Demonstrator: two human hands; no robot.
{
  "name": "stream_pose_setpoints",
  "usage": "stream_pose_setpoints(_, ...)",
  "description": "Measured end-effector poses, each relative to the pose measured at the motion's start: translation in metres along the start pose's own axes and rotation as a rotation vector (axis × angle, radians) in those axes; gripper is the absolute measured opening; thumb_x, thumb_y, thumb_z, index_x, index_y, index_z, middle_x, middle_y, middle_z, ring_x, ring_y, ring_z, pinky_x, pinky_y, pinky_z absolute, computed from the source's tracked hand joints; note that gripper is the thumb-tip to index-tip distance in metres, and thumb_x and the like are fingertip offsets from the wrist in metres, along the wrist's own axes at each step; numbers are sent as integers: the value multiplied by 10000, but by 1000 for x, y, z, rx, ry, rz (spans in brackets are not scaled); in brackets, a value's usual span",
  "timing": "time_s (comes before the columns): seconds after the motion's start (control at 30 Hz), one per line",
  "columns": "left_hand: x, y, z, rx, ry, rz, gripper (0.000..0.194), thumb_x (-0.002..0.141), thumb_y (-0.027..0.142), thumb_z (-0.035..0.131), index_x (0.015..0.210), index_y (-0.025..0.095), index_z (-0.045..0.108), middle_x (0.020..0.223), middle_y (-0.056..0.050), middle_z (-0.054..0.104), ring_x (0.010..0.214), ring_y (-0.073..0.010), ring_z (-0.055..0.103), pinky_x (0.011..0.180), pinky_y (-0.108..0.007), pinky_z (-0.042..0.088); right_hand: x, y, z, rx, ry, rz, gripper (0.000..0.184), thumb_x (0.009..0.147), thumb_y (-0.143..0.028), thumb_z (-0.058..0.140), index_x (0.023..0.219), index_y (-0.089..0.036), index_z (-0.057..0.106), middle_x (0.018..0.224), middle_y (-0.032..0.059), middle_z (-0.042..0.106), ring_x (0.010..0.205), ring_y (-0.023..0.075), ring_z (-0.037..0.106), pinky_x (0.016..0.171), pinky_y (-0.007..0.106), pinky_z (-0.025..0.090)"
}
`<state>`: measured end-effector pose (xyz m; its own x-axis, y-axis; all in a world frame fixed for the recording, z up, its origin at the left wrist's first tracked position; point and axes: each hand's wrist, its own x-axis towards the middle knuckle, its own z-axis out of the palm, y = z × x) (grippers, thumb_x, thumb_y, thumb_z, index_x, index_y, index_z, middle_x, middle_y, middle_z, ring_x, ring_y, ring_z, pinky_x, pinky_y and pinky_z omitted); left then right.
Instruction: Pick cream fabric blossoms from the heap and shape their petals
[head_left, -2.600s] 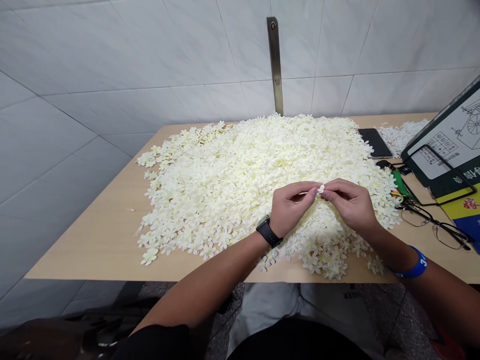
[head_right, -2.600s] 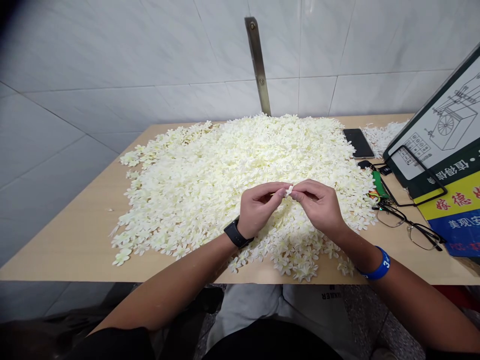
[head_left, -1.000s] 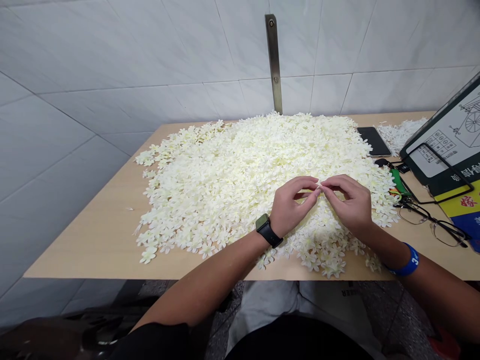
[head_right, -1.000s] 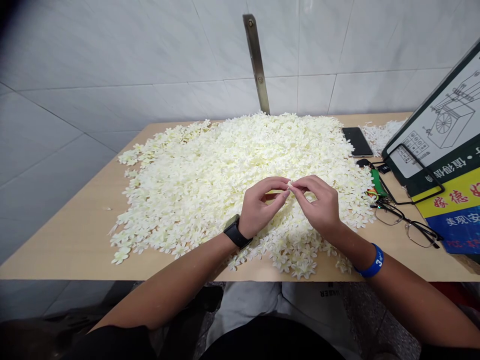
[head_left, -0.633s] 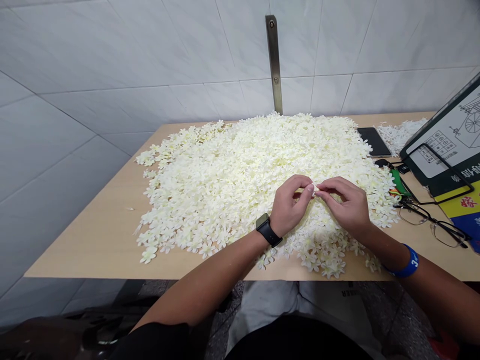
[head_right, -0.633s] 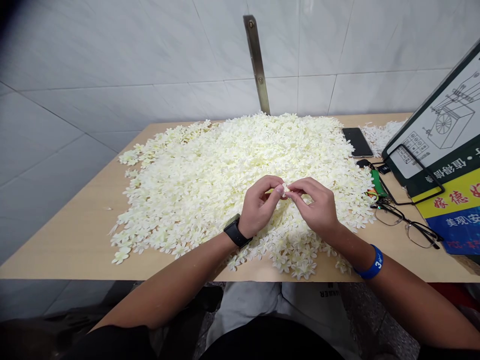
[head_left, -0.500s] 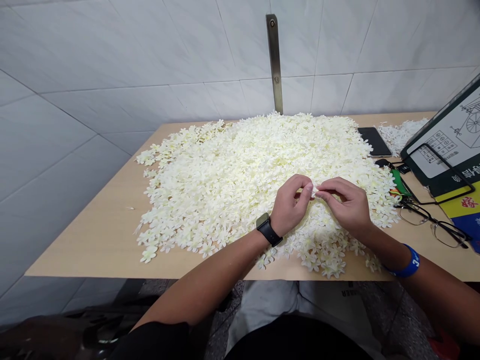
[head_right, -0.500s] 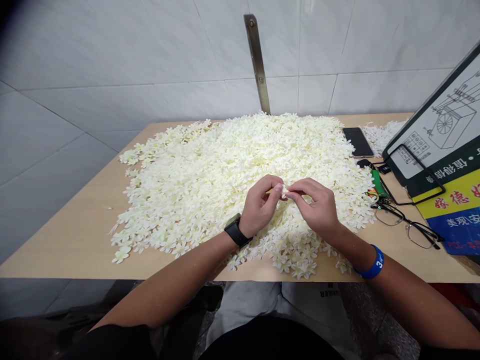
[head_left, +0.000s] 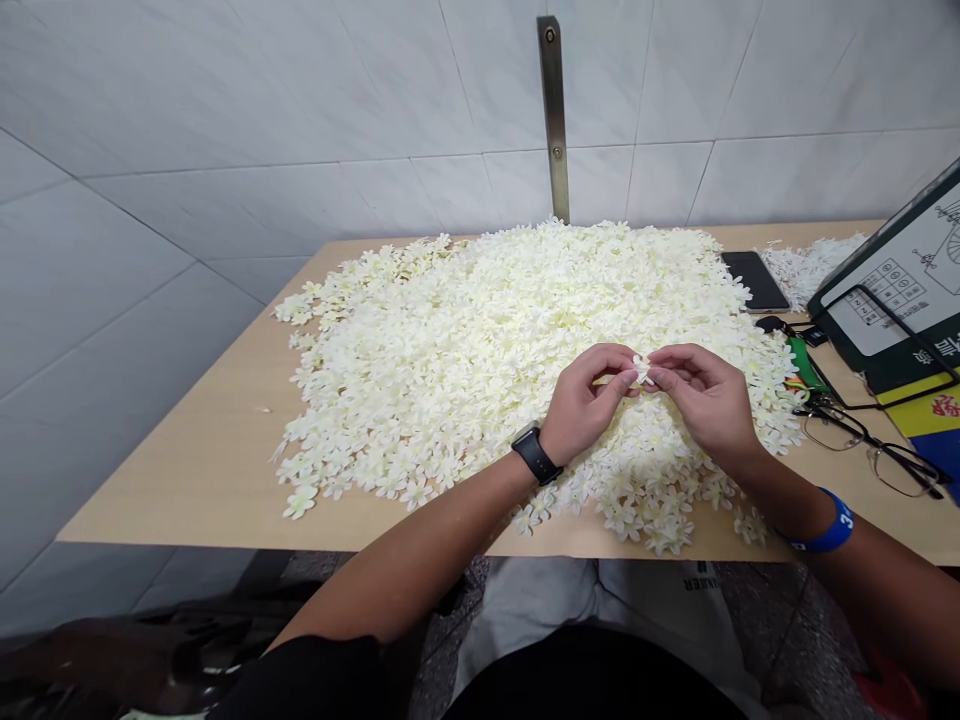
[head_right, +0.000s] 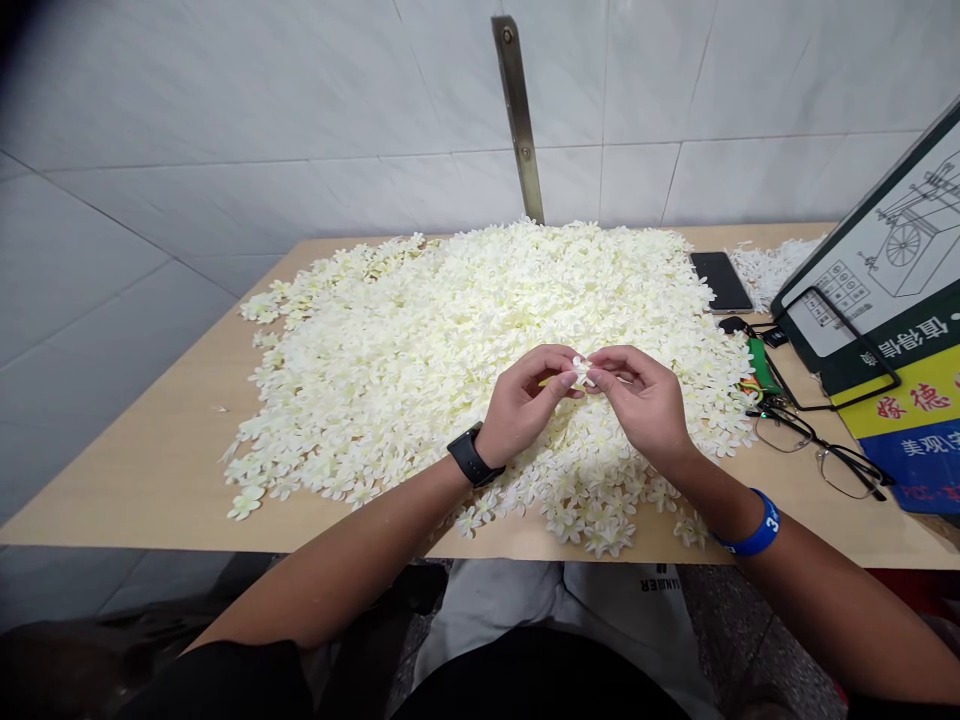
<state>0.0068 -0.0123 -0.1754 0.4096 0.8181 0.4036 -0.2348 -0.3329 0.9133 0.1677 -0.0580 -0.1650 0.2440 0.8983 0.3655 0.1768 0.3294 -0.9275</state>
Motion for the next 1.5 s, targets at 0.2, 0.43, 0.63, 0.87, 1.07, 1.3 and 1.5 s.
stream_pose_setpoints(0.2, -1, 0, -1, 241, 23, 126, 132, 976, 274, 612, 935, 166, 674, 1103, -109, 681, 1022, -177, 671, 773, -271, 654, -4, -1, 2, -178, 35, -112, 84, 820, -254, 796, 892, -210, 794, 875, 41, 792, 786, 202, 748, 690, 306, 637)
stream_pose_setpoints(0.43, -1, 7, -1, 369, 54, 196, 70, 929, 201, 653, 870, 167, 667, 1056, -92, 713, 996, -153, 689, 740, -241, 639, -3, -2, 1, -189, 32, -152, 59, 862, -237, 746, 860, -214, 800, 861, 42, 799, 768, 201, 741, 669, 309, 599)
stream_pose_setpoints(0.63, -1, 10, -1, 364, 42, 165, 68, 925, 189, 652, 866, 162, 676, 1115, -103, 741, 1012, -160, 717, 816, -276, 641, -4, -2, 2, -159, 13, -113, 70, 868, -251, 732, 867, -208, 788, 843, 43, 786, 753, 191, 729, 653, 288, 595)
stream_pose_setpoints(0.87, -3, 7, 0, 490, 79, 281, 63, 908, 133, 648, 857, 169, 654, 1038, -79, 753, 969, -154, 726, 851, -295, 618, -7, 0, 3, -232, 9, -205, 78, 888, -218, 698, 893, -208, 775, 860, 38, 788, 755, 187, 743, 695, 295, 623)
stream_pose_setpoints(1.07, -3, 8, 1, 496, 90, 275, 74, 910, 129, 644, 851, 174, 647, 1078, -78, 751, 1000, -153, 722, 865, -289, 624, -6, 2, 3, -160, 9, -140, 63, 874, -213, 708, 895, -213, 767, 856, 30, 784, 782, 185, 757, 742, 288, 645)
stream_pose_setpoints(1.3, -1, 8, -1, 423, 164, 222, 87, 908, 152, 628, 824, 173, 628, 1022, -67, 716, 958, -145, 694, 775, -257, 648, 0, 1, 0, -61, 39, -44, 78, 864, -283, 731, 849, -208, 717, 814, 36, 745, 764, 184, 744, 707, 286, 636)
stream_pose_setpoints(1.5, -1, 7, -2, 414, 200, 210, 82, 902, 153, 630, 822, 167, 640, 943, -53, 712, 881, -119, 688, 777, -238, 640, 4, -1, -5, -289, 102, -125, 62, 878, -278, 715, 894, -221, 695, 901, 46, 728, 866, 211, 710, 780, 357, 619)
